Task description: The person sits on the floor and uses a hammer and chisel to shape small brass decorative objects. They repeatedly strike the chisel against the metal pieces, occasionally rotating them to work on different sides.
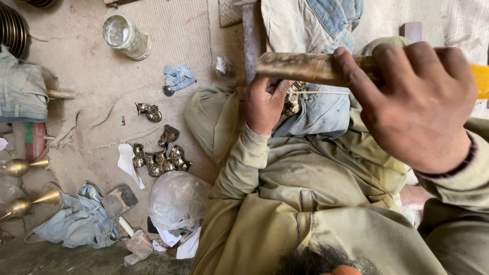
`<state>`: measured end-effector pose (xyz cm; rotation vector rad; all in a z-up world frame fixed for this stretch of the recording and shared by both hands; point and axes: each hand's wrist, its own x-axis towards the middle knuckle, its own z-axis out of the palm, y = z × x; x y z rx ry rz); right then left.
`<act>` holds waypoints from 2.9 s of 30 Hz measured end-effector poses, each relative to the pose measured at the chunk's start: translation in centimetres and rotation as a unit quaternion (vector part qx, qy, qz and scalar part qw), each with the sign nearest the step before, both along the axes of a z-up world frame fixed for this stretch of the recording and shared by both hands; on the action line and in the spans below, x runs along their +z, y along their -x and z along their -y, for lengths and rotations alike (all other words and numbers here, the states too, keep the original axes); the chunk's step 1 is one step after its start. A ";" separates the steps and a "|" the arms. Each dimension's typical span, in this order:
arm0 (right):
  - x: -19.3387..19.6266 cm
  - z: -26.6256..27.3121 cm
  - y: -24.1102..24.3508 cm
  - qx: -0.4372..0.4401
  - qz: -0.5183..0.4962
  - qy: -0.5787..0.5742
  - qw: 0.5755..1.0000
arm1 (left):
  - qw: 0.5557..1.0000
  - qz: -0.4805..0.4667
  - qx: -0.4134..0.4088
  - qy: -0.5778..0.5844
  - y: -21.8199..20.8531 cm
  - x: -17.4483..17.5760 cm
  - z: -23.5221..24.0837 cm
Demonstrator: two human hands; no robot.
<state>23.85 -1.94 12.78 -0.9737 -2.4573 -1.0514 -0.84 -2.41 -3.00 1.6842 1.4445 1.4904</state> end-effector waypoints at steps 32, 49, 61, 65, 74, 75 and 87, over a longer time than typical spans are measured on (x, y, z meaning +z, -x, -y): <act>-2.0 1.3 -1.3 0.023 -0.138 0.041 0.989 | 0.994 -0.112 0.013 -0.016 0.6 1.2 -0.2; -5.2 1.3 -3.4 0.080 -0.265 0.093 0.956 | 0.989 -0.140 -0.025 -0.034 1.1 0.9 0.2; -7.0 1.7 -4.0 0.046 -0.212 0.033 0.976 | 0.977 -0.177 -0.076 -0.089 1.2 1.4 -0.1; -7.6 2.3 -4.2 0.077 -0.308 0.084 0.945 | 0.978 -0.169 -0.081 -0.095 1.4 0.6 -0.1; -8.7 2.6 -1.5 0.074 -0.551 0.353 0.752 | 0.996 -0.056 0.066 0.000 0.3 2.8 0.8; -9.3 2.5 -0.4 0.100 -0.606 0.409 0.675 | 0.995 -0.089 0.047 0.018 0.3 3.2 0.7; -11.5 -0.7 5.8 0.118 -0.668 0.634 0.372 | 0.994 -0.104 -0.011 0.036 0.8 4.3 -0.7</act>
